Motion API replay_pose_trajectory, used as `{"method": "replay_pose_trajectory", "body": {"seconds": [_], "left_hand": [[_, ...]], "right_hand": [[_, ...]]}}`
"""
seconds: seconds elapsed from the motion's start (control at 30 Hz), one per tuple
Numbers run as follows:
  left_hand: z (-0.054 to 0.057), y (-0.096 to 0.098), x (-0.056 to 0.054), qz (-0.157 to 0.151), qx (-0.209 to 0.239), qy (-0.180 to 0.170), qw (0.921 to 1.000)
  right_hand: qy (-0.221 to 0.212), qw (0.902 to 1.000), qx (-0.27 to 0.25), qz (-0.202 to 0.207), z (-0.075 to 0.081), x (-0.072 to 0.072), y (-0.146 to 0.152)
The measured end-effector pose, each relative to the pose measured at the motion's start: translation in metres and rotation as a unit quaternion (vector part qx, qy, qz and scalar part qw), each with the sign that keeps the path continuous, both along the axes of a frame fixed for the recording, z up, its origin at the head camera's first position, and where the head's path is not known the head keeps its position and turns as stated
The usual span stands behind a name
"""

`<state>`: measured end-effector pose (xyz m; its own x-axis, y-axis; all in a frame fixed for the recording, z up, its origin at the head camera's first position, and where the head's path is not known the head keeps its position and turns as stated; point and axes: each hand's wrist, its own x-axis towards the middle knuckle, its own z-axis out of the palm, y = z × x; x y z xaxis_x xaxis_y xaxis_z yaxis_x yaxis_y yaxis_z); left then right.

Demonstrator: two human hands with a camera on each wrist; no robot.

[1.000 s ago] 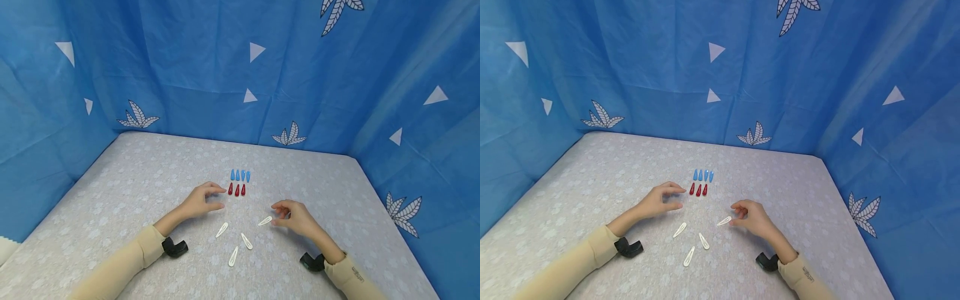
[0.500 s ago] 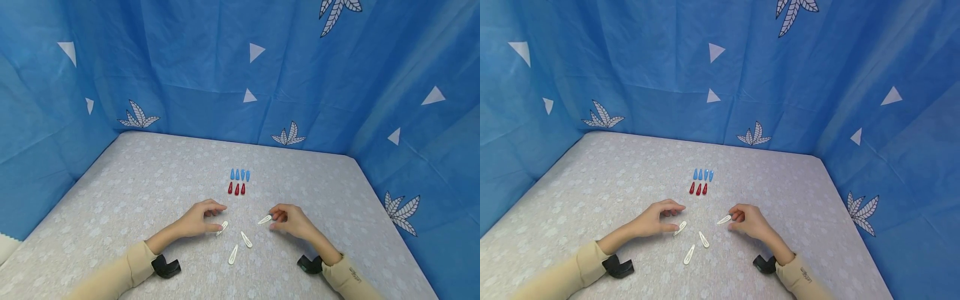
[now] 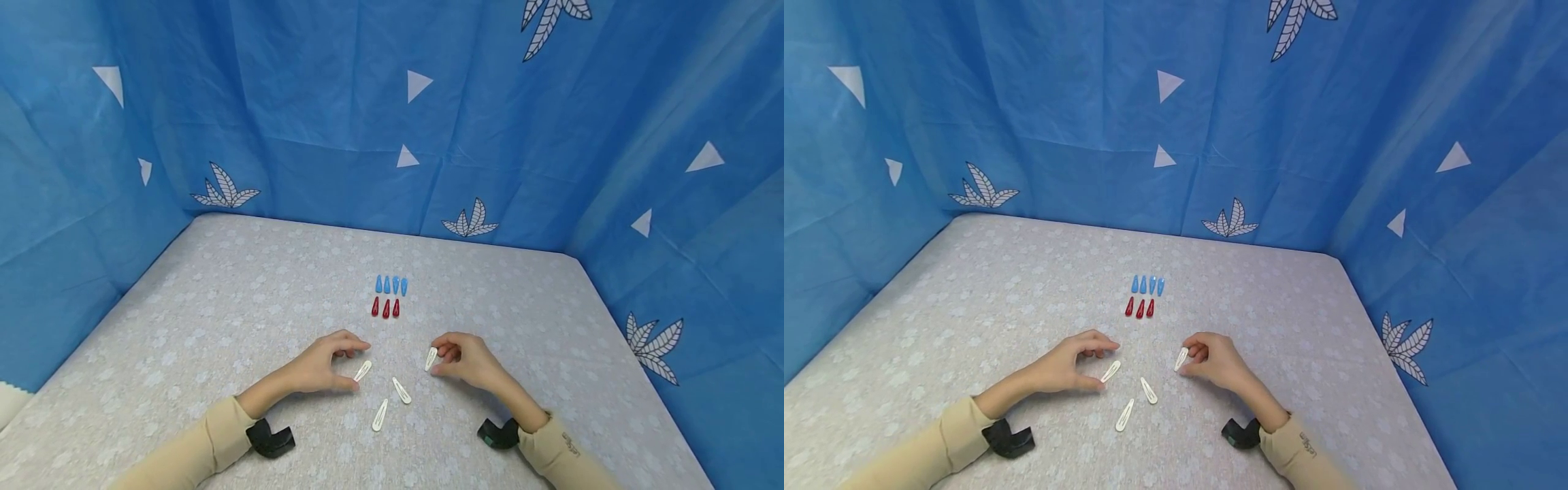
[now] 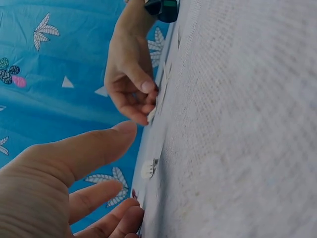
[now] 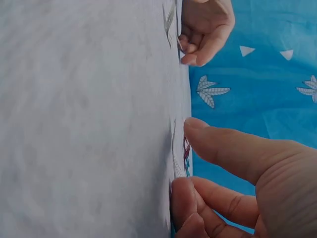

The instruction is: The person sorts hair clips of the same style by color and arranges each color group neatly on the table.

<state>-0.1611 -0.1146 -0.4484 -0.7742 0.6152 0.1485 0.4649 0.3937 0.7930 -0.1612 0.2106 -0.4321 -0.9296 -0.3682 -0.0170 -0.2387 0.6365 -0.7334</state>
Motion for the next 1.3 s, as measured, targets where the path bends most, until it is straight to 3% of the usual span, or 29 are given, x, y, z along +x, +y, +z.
{"method": "replay_pose_trajectory", "body": {"seconds": [0.53, 1.3], "left_hand": [[-0.005, 0.000, -0.001, -0.019, -0.041, 0.012, 0.9989], [-0.007, -0.001, -0.004, -0.032, -0.049, 0.017, 0.9981]], "right_hand": [[0.067, 0.9968, 0.039, -0.020, -0.010, 0.009, -0.010], [0.069, 0.9965, 0.045, -0.014, -0.010, 0.007, -0.011]]}}
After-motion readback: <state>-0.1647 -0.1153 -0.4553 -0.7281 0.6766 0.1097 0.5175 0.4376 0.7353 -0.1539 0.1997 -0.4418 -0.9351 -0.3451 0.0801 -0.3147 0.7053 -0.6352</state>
